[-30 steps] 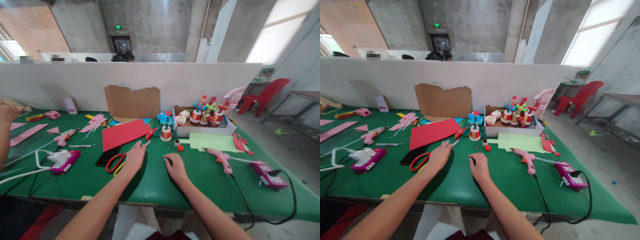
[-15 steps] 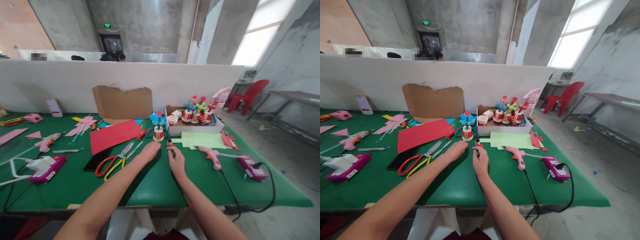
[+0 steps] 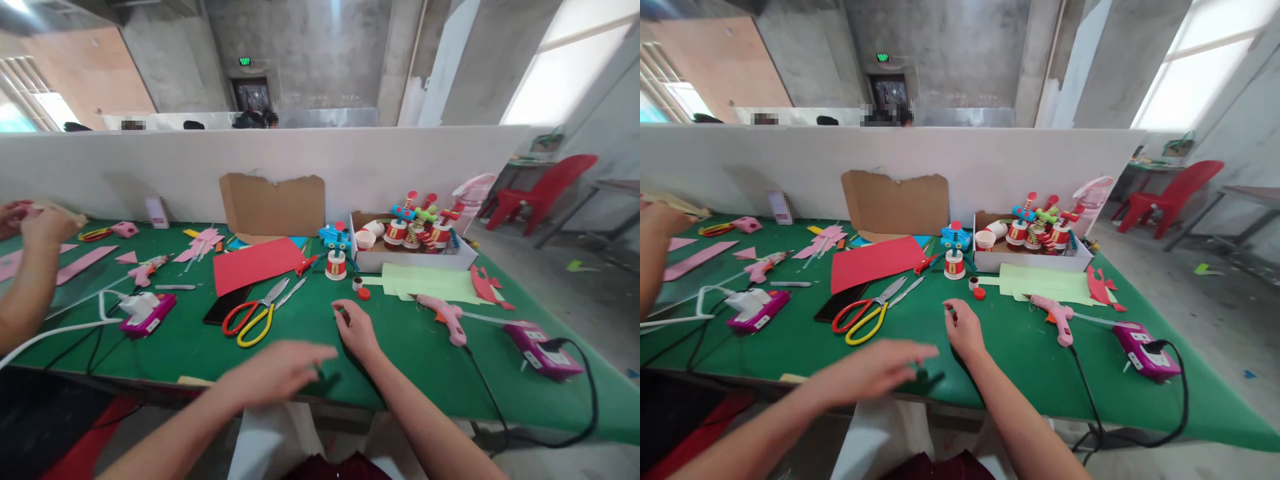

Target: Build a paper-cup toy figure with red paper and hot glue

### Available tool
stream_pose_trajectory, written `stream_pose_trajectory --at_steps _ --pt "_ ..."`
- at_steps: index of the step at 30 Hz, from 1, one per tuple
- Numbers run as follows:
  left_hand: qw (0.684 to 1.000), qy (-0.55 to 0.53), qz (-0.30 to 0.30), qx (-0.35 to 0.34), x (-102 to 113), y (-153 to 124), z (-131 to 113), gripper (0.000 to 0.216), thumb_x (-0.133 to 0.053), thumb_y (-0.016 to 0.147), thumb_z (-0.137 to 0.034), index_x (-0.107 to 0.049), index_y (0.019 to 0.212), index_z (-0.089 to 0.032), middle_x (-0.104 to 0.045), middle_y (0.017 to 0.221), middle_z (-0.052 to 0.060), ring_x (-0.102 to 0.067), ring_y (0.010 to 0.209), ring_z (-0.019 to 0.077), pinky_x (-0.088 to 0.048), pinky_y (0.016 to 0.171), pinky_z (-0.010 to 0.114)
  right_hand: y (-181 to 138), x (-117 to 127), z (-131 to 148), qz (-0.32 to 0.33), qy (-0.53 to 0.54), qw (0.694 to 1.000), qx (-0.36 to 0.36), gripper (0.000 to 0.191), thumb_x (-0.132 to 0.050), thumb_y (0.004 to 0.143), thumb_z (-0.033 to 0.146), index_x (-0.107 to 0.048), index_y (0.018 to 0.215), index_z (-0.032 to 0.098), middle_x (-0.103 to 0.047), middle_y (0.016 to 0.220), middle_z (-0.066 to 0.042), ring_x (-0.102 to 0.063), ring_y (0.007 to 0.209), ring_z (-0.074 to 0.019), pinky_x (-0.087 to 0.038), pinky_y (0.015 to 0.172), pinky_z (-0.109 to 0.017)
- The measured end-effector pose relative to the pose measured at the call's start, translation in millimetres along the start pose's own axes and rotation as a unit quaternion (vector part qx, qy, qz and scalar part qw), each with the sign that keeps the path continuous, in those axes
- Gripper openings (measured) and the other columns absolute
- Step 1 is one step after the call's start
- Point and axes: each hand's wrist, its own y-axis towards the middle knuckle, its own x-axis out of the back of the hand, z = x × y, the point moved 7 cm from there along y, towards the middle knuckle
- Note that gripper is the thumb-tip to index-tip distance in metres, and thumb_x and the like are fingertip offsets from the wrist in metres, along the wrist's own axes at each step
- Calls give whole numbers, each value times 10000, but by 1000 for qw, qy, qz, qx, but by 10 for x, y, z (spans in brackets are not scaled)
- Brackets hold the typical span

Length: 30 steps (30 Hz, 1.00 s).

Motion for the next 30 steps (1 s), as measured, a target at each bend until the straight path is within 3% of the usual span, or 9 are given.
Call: stream_pose_trajectory --at_steps 3,5,11,16,19,23,25,27,30 --pt "966 150 -107 183 823 216 829 366 -377 916 -192 -592 1212 -185 -664 1171 114 -589 1109 238 -448 952 359 -11 -14 26 12 -28 999 29 240 -427 845 247 -651 906 186 -681 853 -76 -594 660 -174 -495 654 -299" --pt "919 246 -111 287 1099 310 1302 457 -442 865 -175 -505 1311 -94 -614 1225 208 -528 1193 326 -429 964 439 -5 1 9 10 -41 998 38 235 -424 848 238 -652 882 189 -680 835 -73 -609 695 -181 -496 669 -298" --pt "913 250 -13 322 794 610 1884 738 -548 763 -221 -321 1463 -159 -508 1397 179 -504 1241 331 -414 989 432 17 -4 -57 18 -60 997 41 219 -435 835 200 -652 870 192 -686 824 -59 -620 698 -171 -491 663 -276" --pt "905 235 -45 351 784 656 1940 471 -406 845 -162 -553 1292 -166 -672 1163 170 -624 1083 293 -483 842 353 14 -14 -55 29 -66 997 36 217 -443 833 183 -657 864 201 -691 800 -43 -604 643 -158 -492 644 -271" --pt "881 240 -81 399 987 524 1903 403 -326 887 -153 -636 1136 -84 -694 1029 229 -664 965 329 -493 756 381 21 -17 -69 26 -69 997 36 217 -443 841 183 -658 863 200 -693 803 -44 -610 651 -160 -506 657 -279" --pt "814 251 -268 450 1333 117 1501 398 -300 935 -238 -642 1081 -96 -703 869 194 -675 799 312 -486 680 384 36 115 3 -36 -86 994 52 252 -440 873 202 -635 1030 174 -687 924 -86 -639 723 -176 -541 687 -310" --pt "827 273 -345 351 1267 13 1083 344 -346 928 -233 -656 1027 -122 -700 871 158 -661 824 276 -479 739 374 -30 297 206 -117 -129 980 101 343 -487 891 247 -556 1213 151 -644 1101 -147 -646 909 -222 -548 787 -374" --pt "859 294 -361 215 949 -10 640 273 -404 909 -212 -670 921 -147 -689 828 129 -645 843 259 -469 794 379 -190 443 540 -178 -189 946 193 503 -585 874 311 -459 1343 183 -549 1290 -171 -530 1196 -286 -465 977 -478" --pt "897 287 -336 -8 228 7 38 279 -418 884 -114 -655 1016 -183 -703 940 97 -631 943 244 -449 891 391 -512 378 1041 -99 -227 897 367 535 -620 862 409 -455 1360 303 -579 1303 -74 -414 1324 -278 -256 1140 -549"
